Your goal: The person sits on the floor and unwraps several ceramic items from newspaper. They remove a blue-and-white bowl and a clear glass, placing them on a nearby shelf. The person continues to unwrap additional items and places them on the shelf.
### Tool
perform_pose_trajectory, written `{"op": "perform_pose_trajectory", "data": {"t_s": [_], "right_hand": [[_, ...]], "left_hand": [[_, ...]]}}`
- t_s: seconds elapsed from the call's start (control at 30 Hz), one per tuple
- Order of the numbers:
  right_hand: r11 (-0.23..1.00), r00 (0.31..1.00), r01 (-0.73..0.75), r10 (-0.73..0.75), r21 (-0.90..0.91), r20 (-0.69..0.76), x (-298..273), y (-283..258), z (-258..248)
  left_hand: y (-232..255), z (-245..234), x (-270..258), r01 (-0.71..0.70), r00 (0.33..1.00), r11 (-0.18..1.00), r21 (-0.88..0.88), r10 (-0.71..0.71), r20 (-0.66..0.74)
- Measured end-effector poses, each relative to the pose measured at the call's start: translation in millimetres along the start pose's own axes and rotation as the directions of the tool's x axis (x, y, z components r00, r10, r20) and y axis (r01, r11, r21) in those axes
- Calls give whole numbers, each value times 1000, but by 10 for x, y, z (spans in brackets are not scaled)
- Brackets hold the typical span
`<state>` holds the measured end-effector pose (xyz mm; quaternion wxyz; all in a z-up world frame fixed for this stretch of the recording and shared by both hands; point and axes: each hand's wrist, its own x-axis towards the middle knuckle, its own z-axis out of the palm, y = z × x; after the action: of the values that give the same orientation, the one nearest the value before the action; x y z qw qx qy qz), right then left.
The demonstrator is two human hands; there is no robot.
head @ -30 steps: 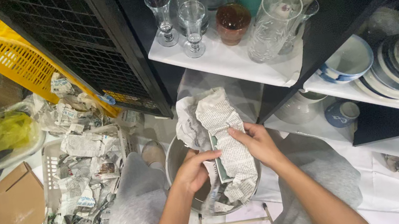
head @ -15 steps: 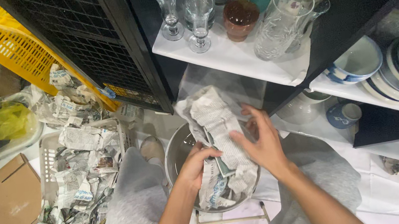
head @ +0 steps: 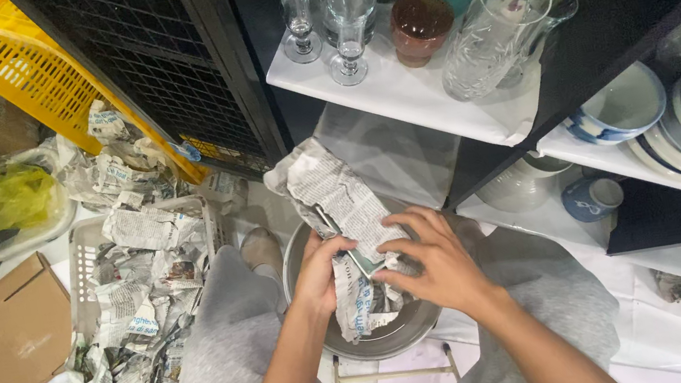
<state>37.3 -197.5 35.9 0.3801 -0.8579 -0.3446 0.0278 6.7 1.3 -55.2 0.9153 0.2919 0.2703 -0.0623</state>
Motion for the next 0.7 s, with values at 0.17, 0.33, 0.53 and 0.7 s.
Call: {"op": "perform_pose_trajectory", "data": {"t_s": [0.17, 0.33, 0.53, 0.7], "right_hand": [[978, 995, -91, 95, 190, -15, -79, 192, 88], [597, 829, -409, 559, 690, 8, -138, 628, 239], [-33, 663, -332, 703, 943, 258, -150, 1144, 343], [438, 690, -610, 704, 661, 170, -82, 1141, 376]], "left_hand": [[27, -67, 38, -20, 1000, 1000, -5, 20, -14], [85, -110, 24, -21, 1000, 1000, -8, 21, 3], [181, -80, -80, 24, 999, 999, -46, -25, -21], [255, -47, -125, 40, 999, 999, 1, -40, -17]]}}
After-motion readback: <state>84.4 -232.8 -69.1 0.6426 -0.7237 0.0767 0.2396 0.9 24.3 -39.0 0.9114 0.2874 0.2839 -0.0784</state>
